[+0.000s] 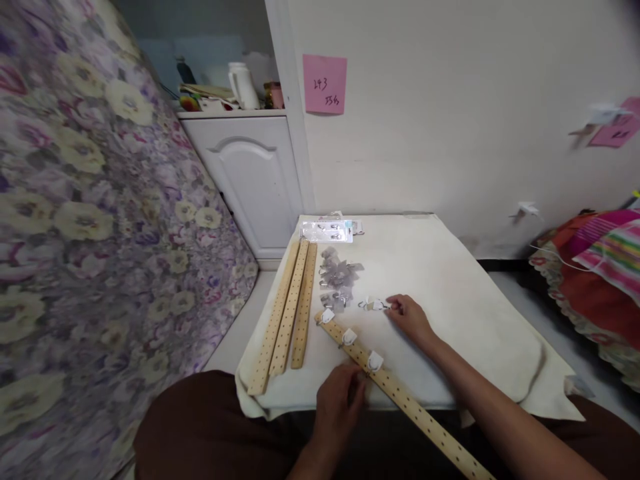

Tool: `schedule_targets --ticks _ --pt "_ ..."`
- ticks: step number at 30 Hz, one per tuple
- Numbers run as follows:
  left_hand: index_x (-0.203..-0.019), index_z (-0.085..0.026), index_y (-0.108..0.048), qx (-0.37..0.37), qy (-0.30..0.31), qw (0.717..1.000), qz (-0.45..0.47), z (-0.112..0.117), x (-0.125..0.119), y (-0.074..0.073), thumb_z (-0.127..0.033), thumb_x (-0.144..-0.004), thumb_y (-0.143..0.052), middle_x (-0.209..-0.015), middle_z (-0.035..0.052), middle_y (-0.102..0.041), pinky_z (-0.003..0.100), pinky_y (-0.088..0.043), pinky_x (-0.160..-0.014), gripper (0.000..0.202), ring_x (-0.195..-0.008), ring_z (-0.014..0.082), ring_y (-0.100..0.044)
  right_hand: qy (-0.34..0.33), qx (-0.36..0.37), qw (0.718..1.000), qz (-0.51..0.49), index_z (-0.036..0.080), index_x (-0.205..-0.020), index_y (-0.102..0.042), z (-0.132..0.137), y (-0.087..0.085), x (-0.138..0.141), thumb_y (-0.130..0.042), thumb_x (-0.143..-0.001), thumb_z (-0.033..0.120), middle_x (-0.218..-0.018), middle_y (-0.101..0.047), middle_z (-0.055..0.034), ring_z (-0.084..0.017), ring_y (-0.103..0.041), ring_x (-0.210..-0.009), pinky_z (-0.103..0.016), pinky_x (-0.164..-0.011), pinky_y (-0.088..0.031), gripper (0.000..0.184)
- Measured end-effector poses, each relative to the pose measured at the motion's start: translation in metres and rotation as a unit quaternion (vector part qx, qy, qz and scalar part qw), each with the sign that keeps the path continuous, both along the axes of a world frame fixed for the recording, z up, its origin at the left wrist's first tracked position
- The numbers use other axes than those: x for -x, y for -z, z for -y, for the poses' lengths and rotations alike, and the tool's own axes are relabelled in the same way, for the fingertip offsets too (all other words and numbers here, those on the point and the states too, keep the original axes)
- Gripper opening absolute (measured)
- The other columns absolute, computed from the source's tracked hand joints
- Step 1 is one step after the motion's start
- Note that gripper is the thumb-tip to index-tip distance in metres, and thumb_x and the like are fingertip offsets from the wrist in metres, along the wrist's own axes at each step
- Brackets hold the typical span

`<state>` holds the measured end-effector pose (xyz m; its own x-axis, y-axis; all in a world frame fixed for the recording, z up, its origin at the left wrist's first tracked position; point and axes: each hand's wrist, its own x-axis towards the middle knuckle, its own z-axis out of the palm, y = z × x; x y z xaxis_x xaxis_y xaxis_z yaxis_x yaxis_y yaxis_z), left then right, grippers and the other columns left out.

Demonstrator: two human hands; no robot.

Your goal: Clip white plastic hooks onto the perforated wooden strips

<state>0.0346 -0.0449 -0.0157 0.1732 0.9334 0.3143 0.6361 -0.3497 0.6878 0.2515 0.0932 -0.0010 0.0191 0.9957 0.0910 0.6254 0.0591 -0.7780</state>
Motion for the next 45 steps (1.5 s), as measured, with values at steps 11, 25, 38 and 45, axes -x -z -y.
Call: schedule_targets --ticks 11,25,38,45 --pt "-0.098 -0.019 -0.06 0.004 -0.003 1.0 0.01 -0.002 0.001 -0.002 -0.023 -0.087 -0.05 -0.083 0.0026 -0.063 0.025 -0.046 -0.068 0.015 -0.076 0.015 -0.059 0.011 0.005 1.0 0.02 0.021 -0.064 -0.058 0.008 -0.005 0.0 -0.054 -0.071 0.023 -0.065 -0.059 0.0008 -0.015 -0.055 -0.064 -0.026 -0.06 -0.037 0.009" --pt "-0.108 -0.019 -0.058 0.22 0.045 0.931 0.286 0.032 -0.026 -0.059 -0.04 -0.087 -0.051 -0.078 0.0002 -0.065 0.023 -0.042 -0.06 0.031 -0.061 0.012 -0.056 -0.079 -0.042 0.996 0.0 0.021 -0.08 -0.057 0.13 -0.072 0.012 -0.052 -0.083 0.025 -0.064 -0.056 0.0028 -0.014 -0.053 -0.059 -0.024 -0.055 -0.039 0.007" --pt "-0.076 -0.014 -0.057 0.375 0.066 0.852 0.358 0.042 -0.039 -0.039 -0.056 -0.079 -0.052 -0.052 -0.0029 -0.056 0.019 -0.028 -0.04 0.042 -0.038 0.0072 -0.044 -0.141 0.075 0.986 -0.039 0.021 -0.081 -0.057 0.183 -0.065 0.018 -0.058 -0.077 0.023 -0.069 -0.06 0.0015 -0.015 -0.054 -0.063 -0.026 -0.059 -0.042 0.004" --pt "-0.074 -0.016 -0.058 0.43 0.175 0.843 0.273 0.045 -0.047 -0.041 -0.047 -0.082 -0.048 -0.049 -0.0042 -0.054 0.019 -0.027 -0.04 0.033 -0.037 0.0063 -0.04 -0.158 0.165 0.956 -0.183 0.019 -0.081 -0.06 0.167 -0.049 -0.001 -0.058 -0.079 0.03 -0.065 -0.058 0.001 -0.014 -0.052 -0.06 -0.024 -0.055 -0.039 0.011"
